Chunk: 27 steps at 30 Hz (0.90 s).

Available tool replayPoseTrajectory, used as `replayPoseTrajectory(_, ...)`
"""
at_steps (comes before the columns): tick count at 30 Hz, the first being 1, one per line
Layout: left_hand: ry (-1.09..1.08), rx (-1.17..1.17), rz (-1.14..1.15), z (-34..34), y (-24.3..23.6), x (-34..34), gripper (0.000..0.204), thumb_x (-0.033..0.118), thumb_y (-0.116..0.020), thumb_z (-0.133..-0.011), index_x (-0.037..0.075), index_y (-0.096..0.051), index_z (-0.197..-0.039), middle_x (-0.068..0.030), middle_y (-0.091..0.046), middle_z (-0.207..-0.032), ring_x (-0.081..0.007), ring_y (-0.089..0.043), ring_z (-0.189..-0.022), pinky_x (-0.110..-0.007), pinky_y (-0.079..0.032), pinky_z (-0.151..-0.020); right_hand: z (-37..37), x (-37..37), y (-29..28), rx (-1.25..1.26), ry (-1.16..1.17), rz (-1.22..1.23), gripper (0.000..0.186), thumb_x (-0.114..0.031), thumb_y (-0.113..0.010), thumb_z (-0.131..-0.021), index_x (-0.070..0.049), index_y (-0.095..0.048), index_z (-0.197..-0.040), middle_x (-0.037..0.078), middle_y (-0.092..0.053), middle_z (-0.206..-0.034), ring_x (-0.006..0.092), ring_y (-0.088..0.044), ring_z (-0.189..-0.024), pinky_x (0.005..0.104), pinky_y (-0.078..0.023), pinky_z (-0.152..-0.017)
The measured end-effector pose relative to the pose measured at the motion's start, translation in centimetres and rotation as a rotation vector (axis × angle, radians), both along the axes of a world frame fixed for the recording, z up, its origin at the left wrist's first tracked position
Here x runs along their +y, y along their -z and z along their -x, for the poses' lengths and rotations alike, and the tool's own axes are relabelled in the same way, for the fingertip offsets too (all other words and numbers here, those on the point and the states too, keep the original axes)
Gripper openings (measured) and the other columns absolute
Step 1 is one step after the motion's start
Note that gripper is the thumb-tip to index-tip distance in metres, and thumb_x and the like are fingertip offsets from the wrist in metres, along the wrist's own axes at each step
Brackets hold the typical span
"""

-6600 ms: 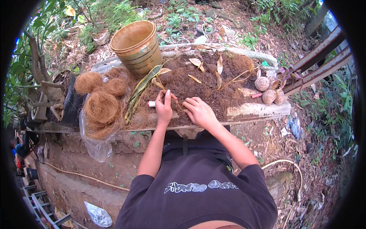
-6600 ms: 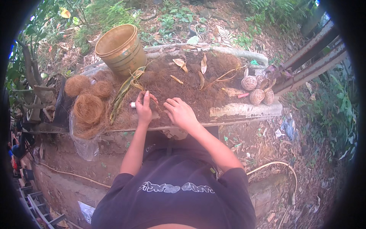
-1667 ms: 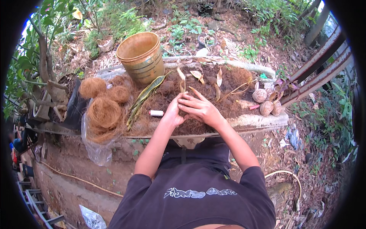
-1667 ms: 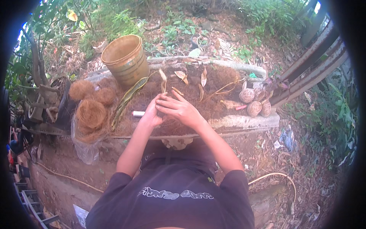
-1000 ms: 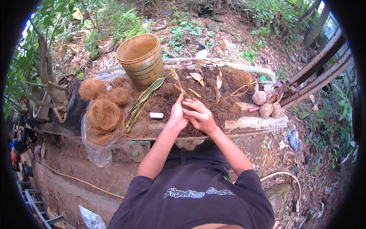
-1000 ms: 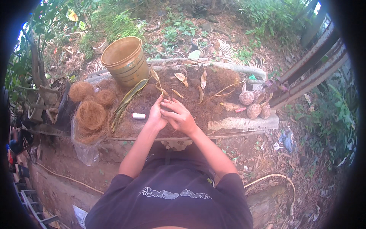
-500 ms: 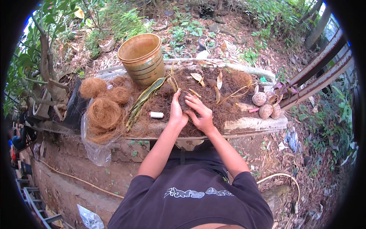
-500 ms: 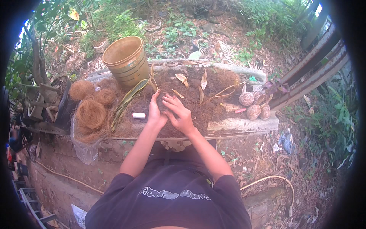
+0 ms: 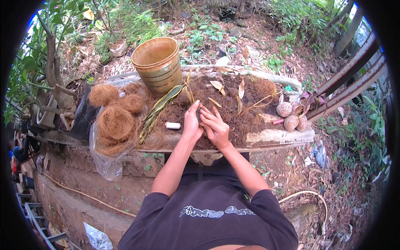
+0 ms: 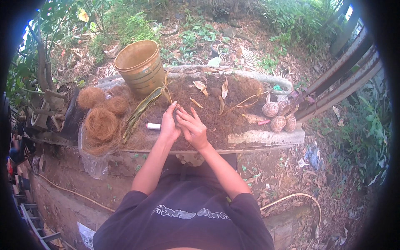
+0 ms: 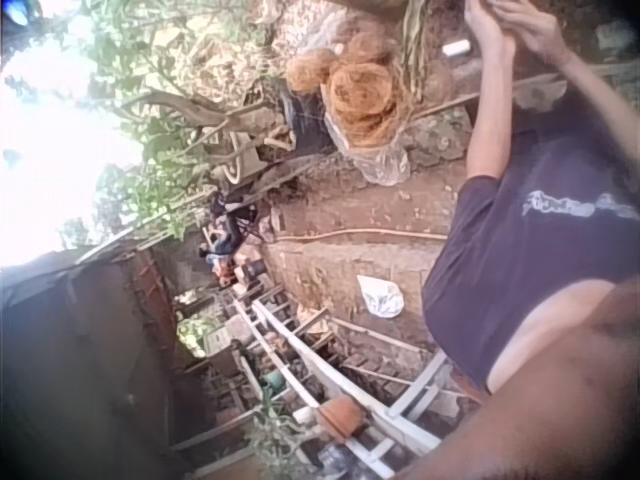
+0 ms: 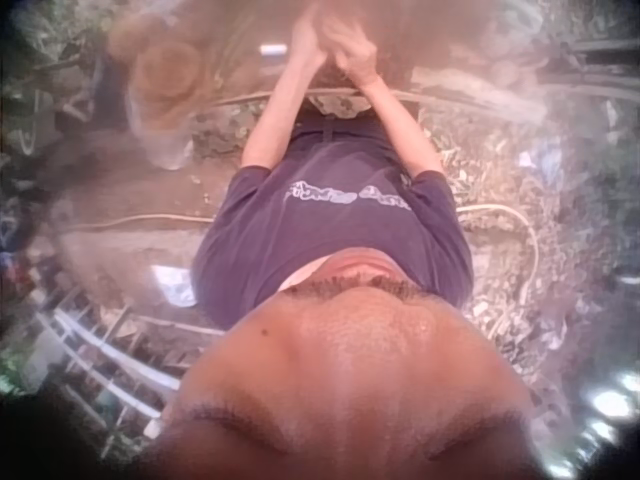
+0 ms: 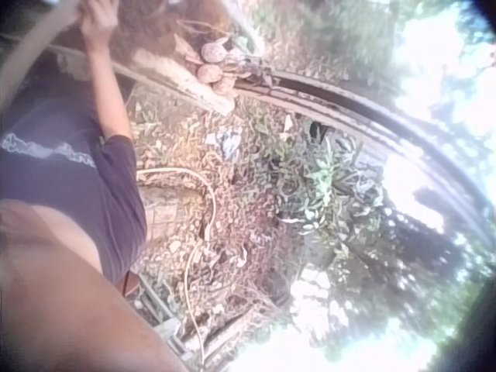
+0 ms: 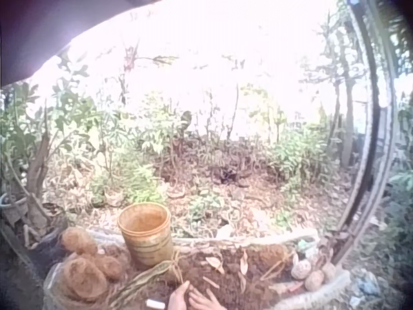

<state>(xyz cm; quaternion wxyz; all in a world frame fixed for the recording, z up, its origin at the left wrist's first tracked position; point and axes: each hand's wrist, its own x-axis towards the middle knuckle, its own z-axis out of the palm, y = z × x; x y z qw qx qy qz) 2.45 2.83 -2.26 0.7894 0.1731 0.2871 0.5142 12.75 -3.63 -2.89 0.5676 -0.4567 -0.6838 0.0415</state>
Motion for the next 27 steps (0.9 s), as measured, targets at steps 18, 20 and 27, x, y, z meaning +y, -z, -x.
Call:
replayPoseTrajectory(18,0.184,0.132,0.114,0.2,-2.7,-0.9,0.020,0.027,-0.055,-0.098,0.009,-0.061,-0.092,0.0005,-0.062,-0.079,-0.0100,-0.060,-0.070,-0.026,-0.048,-0.056,-2.2,-0.6,-1.7,-0.151,-0.136,0.016,0.038,-0.007,-0.076,-0.077,-0.005,-0.068,-0.114,0.012,-0.064,-0.128,0.0286,-0.059,-0.123,0.0503,-0.041,-0.108)
replayPoseTrajectory(20,0.215,0.214,0.090,0.7,-3.2,-1.1,0.022,0.030,-0.055,-0.098,0.010,-0.061,-0.091,0.0013,-0.061,-0.078,-0.0102,-0.059,-0.069,-0.029,-0.049,-0.058,-2.5,-1.0,-2.1,-0.249,-0.137,0.019,0.038,-0.009,-0.076,-0.077,-0.007,-0.069,-0.114,0.010,-0.065,-0.126,0.0266,-0.059,-0.122,0.0502,-0.042,-0.107)
replayPoseTrajectory(27,0.264,0.104,0.074,0.7,-1.5,-0.8,0.020,0.030,-0.057,-0.096,0.012,-0.059,-0.088,0.0028,-0.058,-0.075,-0.0092,-0.058,-0.070,-0.029,-0.050,-0.064,-2.2,-1.1,-1.4,-0.325,-0.062,-0.101,0.034,-0.004,-0.068,-0.080,-0.006,-0.069,-0.114,0.008,-0.067,-0.122,0.0237,-0.062,-0.119,0.0503,-0.044,-0.105)
